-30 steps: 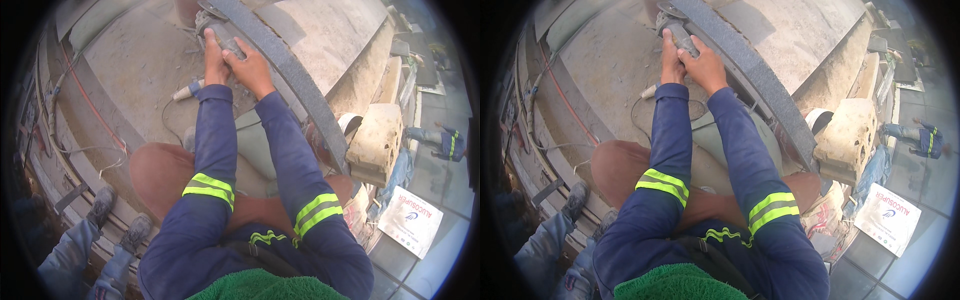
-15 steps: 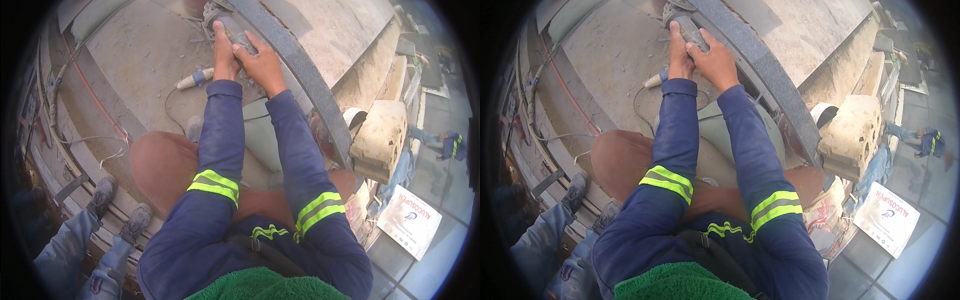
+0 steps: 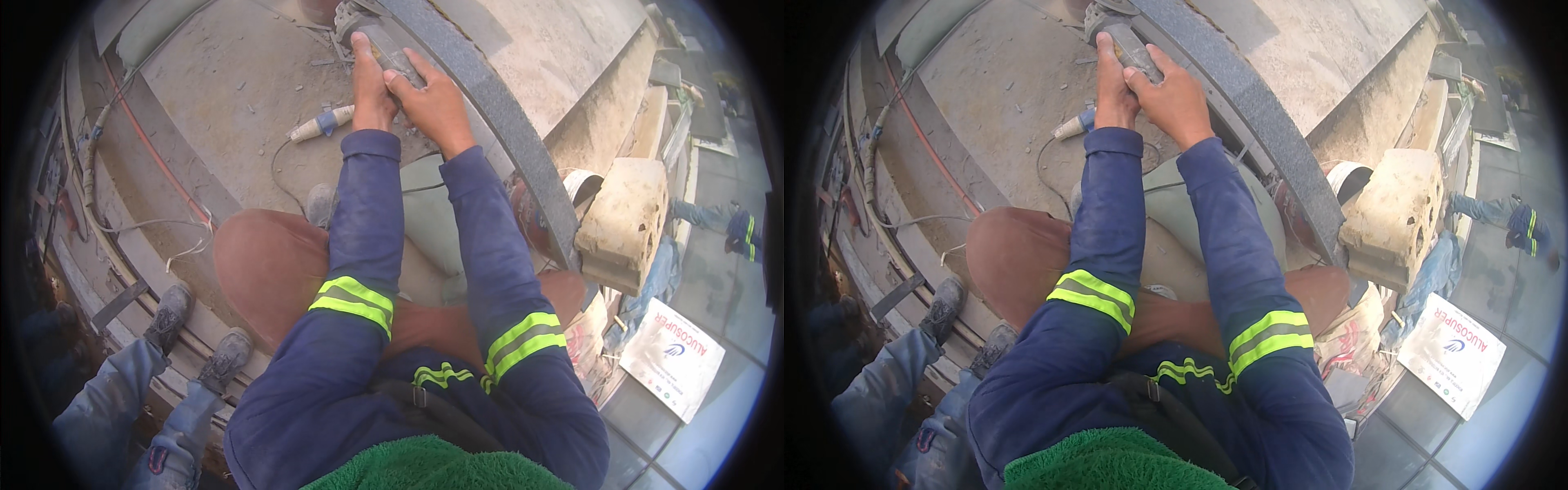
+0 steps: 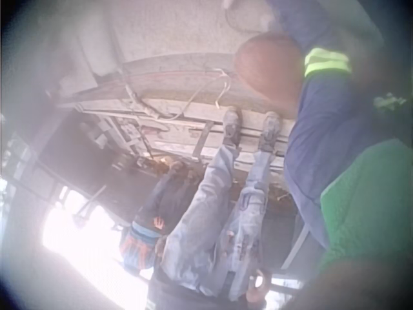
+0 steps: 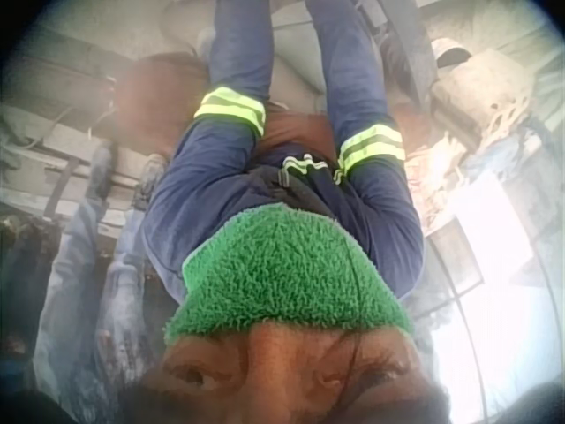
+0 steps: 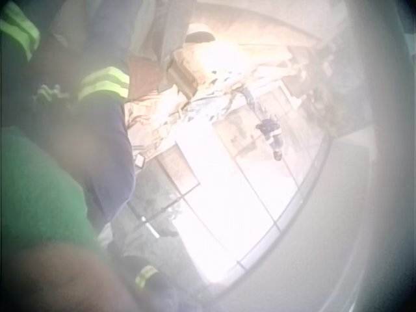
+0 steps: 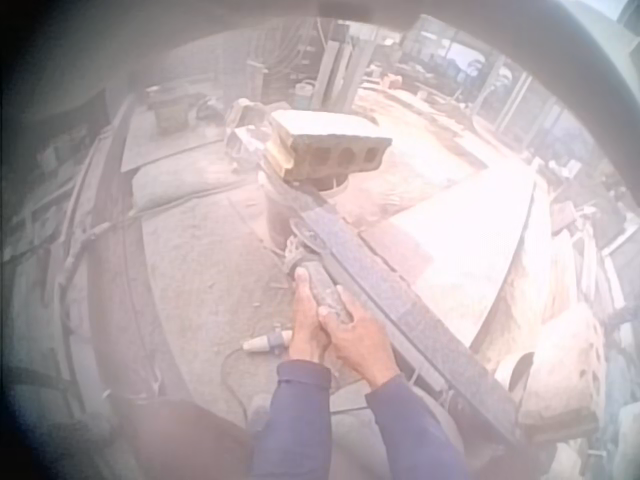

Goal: The person sits cross-legged on the floor and uses an angle grinder to smooth the edge of a large stone slab. They hold the tool with both hands and move it along the slab's edge, generating dust.

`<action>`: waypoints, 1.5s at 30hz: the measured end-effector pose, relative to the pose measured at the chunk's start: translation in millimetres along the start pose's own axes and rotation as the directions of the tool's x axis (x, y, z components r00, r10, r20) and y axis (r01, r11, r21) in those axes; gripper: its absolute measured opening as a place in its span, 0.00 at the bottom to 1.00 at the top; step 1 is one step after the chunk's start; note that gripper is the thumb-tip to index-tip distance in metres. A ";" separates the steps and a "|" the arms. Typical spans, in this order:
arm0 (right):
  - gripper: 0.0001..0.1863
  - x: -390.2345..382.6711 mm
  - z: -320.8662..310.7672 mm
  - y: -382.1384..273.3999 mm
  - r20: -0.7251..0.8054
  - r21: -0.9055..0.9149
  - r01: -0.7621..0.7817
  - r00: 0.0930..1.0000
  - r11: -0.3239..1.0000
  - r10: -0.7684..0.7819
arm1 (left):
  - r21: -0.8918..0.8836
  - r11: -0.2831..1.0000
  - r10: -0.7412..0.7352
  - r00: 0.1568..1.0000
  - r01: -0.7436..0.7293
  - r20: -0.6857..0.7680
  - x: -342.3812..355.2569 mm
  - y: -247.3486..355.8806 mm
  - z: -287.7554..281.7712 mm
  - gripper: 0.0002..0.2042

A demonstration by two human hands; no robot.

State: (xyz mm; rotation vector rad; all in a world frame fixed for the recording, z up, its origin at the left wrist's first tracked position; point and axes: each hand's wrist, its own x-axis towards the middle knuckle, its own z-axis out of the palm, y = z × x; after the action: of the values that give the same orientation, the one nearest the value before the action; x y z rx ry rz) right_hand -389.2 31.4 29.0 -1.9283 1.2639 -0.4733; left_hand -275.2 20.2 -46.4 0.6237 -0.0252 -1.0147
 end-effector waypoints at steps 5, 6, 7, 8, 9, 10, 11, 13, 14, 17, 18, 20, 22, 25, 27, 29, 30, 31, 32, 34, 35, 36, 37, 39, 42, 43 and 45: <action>0.42 -1.7 -0.8 -1.3 -0.008 -0.011 0.012 1.000 1.000 -0.012 | -0.015 1.000 0.003 1.000 -0.003 0.002 -0.2 -1.5 0.1 0.33; 0.42 -2.5 -1.7 -2.8 -0.001 -0.015 0.004 1.000 1.000 -0.004 | -0.016 1.000 0.002 1.000 -0.002 0.002 -0.1 -1.6 -0.6 0.33; 0.42 -2.8 -1.5 -3.1 -0.002 -0.014 0.007 1.000 1.000 -0.007 | -0.018 1.000 0.002 1.000 -0.002 0.002 0.0 -1.5 -1.4 0.33; 0.42 -3.2 -1.9 -2.3 -0.005 -0.014 0.008 1.000 1.000 -0.008 | -0.015 1.000 -0.001 1.000 0.001 0.001 -1.6 -1.4 -0.2 0.34; 0.42 -3.4 -1.3 -0.3 -0.017 -0.009 0.021 1.000 1.000 -0.022 | -0.011 1.000 -0.004 1.000 0.004 -0.001 -3.7 -1.5 1.0 0.36; 0.42 -3.6 -1.4 1.0 -0.022 -0.005 0.026 0.999 1.000 -0.026 | -0.007 1.000 -0.007 1.000 0.007 -0.002 -5.7 -1.5 2.1 0.37; 0.42 -4.0 -1.1 1.2 -0.026 0.000 0.032 0.999 0.999 -0.032 | -0.006 1.000 -0.008 1.000 0.008 -0.001 -6.9 -1.2 2.3 0.37; 0.42 -5.0 -1.4 1.7 -0.030 -0.001 0.040 0.999 0.999 -0.040 | -0.003 1.000 -0.012 1.000 0.012 0.002 -9.0 -0.6 2.9 0.37; 0.42 -5.1 -1.8 2.7 -0.038 -0.007 0.051 0.998 0.999 -0.051 | -0.004 1.000 -0.017 1.000 0.017 0.002 -9.4 -1.1 3.5 0.37; 0.43 -3.4 -0.2 10.3 -0.072 -0.041 0.111 0.991 0.993 -0.114 | -0.006 1.000 -0.023 1.000 0.023 0.001 -11.0 -2.1 4.0 0.37; 0.43 -3.3 0.6 11.3 -0.076 -0.044 0.123 0.989 0.991 -0.126 | -0.005 1.000 -0.019 1.000 0.019 0.000 -11.5 -1.9 3.2 0.37; 0.43 -3.7 0.7 12.4 -0.075 -0.046 0.131 0.988 0.990 -0.134 | -0.003 1.000 -0.018 1.000 0.018 0.003 -12.1 -2.2 2.0 0.37; 0.43 -4.8 -0.3 12.5 -0.068 -0.046 0.126 0.989 0.991 -0.129 | 0.000 1.000 -0.024 1.000 0.024 0.009 -12.0 -2.8 1.1 0.37; 0.43 -6.7 -2.8 12.8 -0.067 -0.049 0.123 0.990 0.991 -0.126 | -0.006 0.999 -0.045 0.999 0.045 -0.001 -15.9 -3.7 4.4 0.37; 0.43 -7.5 -3.1 13.5 -0.066 -0.041 0.126 0.990 0.991 -0.128 | -0.017 0.999 -0.033 0.999 0.034 0.004 -16.9 -4.0 4.6 0.36; 0.42 -7.7 -3.3 14.9 -0.066 -0.040 0.127 0.989 0.991 -0.129 | -0.021 0.999 -0.034 0.999 0.034 0.000 -18.1 -3.9 5.8 0.36; 0.42 -7.5 -3.4 15.9 -0.067 -0.044 0.126 0.989 0.991 -0.129 | -0.019 0.999 -0.042 0.999 0.041 -0.006 -19.1 -3.8 6.9 0.36; 0.42 -7.1 -3.5 16.9 -0.068 -0.043 0.125 0.989 0.991 -0.128 | -0.018 0.999 -0.049 0.999 0.048 -0.011 -20.1 -3.6 7.8 0.36; 0.42 -6.9 -3.8 16.1 -0.069 -0.042 0.124 0.990 0.991 -0.127 | -0.004 0.999 -0.045 0.999 0.045 -0.019 -21.7 -2.7 8.7 0.36; 0.42 -9.3 -3.3 14.9 -0.059 -0.024 0.095 0.994 0.995 -0.096 | 0.024 0.999 -0.038 0.999 0.039 -0.033 -24.9 -0.3 9.7 0.36; 0.42 -10.5 -2.5 9.1 -0.042 -0.011 0.072 0.996 0.997 -0.072 | 0.020 0.999 -0.030 0.999 0.030 -0.033 -22.2 0.9 7.5 0.35; 0.42 -12.5 -3.0 1.5 -0.010 0.006 0.022 1.000 1.000 -0.022 | 0.016 1.000 -0.022 0.999 0.023 -0.034 -19.7 2.5 4.8 0.34; 0.42 -13.1 -1.0 -2.8 0.009 0.015 -0.003 1.000 1.000 0.003 | 0.012 1.000 -0.015 0.999 0.016 -0.034 -17.6 4.4 1.5 0.33; 0.42 -11.9 -0.6 -7.0 0.027 0.024 -0.027 0.999 0.999 0.026 | -0.018 0.999 -0.035 0.999 0.034 -0.021 -13.8 5.3 -0.1 0.32; 0.43 -3.9 1.3 0.9 -0.015 0.008 0.006 1.000 1.000 -0.006 | 0.032 0.997 -0.065 0.997 0.066 -0.030 -13.2 5.1 6.9 0.35; 0.43 -2.4 0.7 5.9 -0.007 0.016 -0.017 1.000 1.000 0.017 | 0.065 0.995 -0.080 0.996 0.082 -0.035 -12.9 5.4 11.2 0.37; 0.44 0.0 2.2 3.4 0.000 0.019 -0.028 1.000 0.999 0.028 | 0.084 0.995 -0.052 0.998 0.054 -0.025 -1.8 4.2 4.4 0.37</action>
State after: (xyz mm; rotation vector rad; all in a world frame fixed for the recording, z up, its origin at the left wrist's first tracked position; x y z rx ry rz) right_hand -389.8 31.7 25.0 -1.8923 1.2805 -0.4697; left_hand -274.2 21.0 -40.2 0.7162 -0.0318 -1.0615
